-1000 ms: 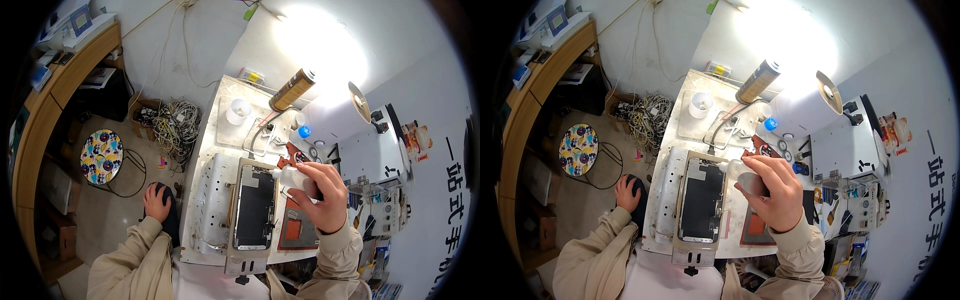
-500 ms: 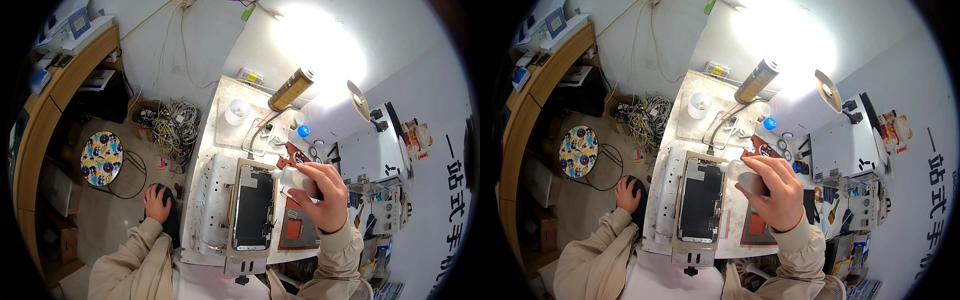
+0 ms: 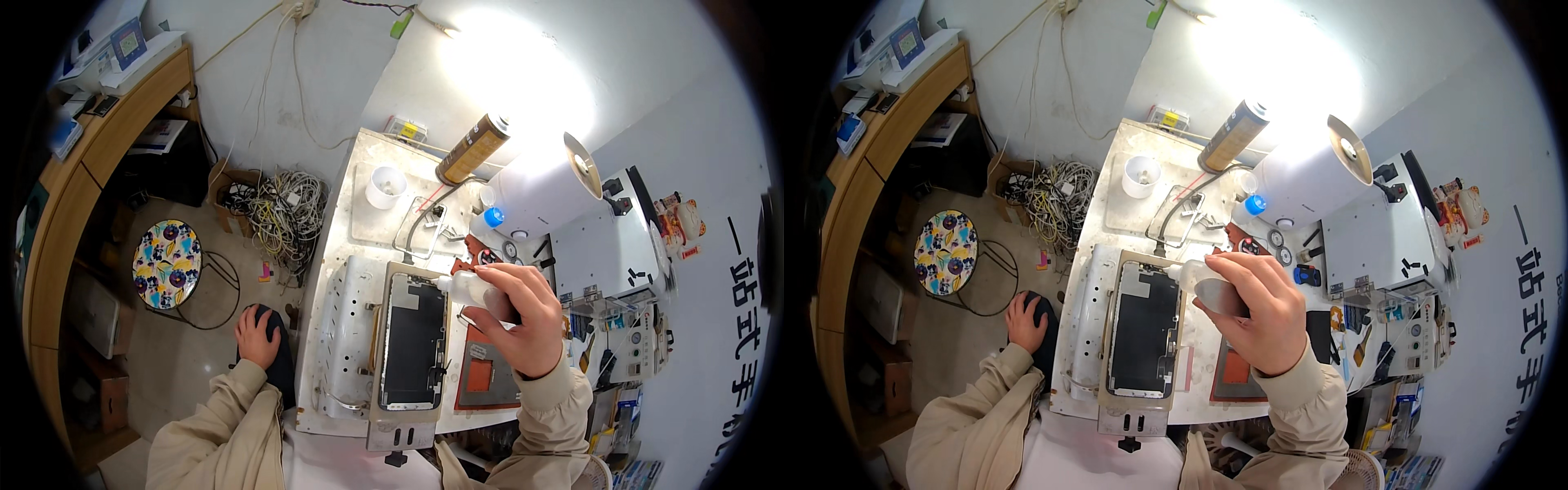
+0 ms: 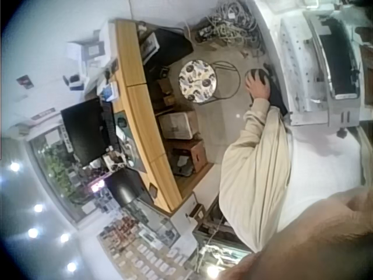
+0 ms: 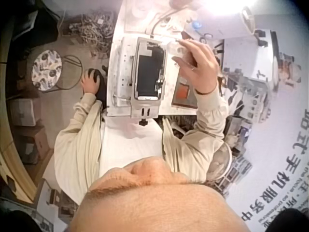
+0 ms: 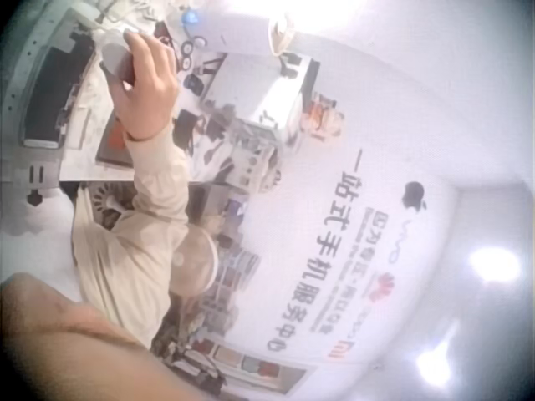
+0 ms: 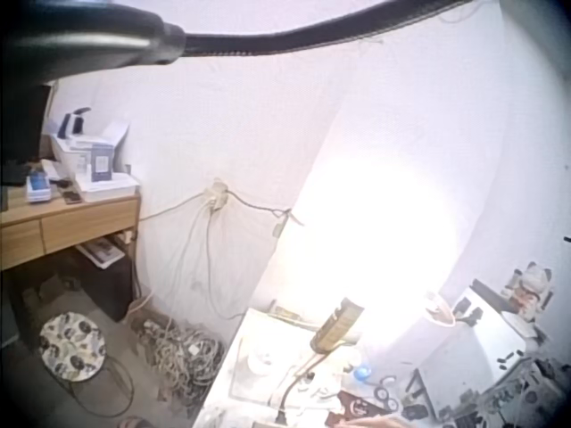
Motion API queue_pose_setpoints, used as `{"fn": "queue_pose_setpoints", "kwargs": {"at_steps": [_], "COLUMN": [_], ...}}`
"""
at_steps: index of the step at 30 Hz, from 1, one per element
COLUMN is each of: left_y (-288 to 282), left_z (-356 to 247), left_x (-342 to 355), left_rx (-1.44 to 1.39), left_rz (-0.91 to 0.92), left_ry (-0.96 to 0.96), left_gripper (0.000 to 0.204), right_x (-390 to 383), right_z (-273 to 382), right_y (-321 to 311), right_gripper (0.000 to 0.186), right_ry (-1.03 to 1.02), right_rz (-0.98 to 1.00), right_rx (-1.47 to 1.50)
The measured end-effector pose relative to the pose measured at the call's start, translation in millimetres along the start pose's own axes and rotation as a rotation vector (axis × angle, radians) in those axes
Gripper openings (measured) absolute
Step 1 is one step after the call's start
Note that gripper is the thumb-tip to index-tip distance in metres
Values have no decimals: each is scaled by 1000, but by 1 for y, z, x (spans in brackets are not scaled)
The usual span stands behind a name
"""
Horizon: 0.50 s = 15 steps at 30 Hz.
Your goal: The person applies a liquid adhesive from a small bottle to the edges of a disassembled smartphone frame. They then use a cotton pad to wipe the surface and a plastic spudger to adjust internal components within the device.
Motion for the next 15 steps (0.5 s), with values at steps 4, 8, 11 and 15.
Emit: {"fn": "queue_pose_setpoints", "kwargs": {"at_steps": [4,8,11,15], "left_y": [0,1,0,0], "left_z": [0,1,1,0], "left_x": [0,0,0,0], "left_rx": [-1,-3,-1,8], "left_rz": [2,2,6,17], "left_ry": [-3,-1,-10,-8], "left_gripper": [48,48,48,48], "right_x": [-1,-2,-6,-10], "right_z": [0,2,0,-2], "right_y": [-1,-4,-5,-7], "right_gripper": [55,56,56,58], "right_ry": [7,24,39,54], "right_rz": [-7,-4,-5,-16], "right_rx": [-10,-20,-18,-20]}}
Point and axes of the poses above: each hand's wrist, its own x-axis towards the middle knuckle, its own y-axis out of the palm, z = x × y, the point moved 7 cm from there along x, towards the middle knuckle, and after that the axes turned 12 degrees about x, right-handed, at the moved point
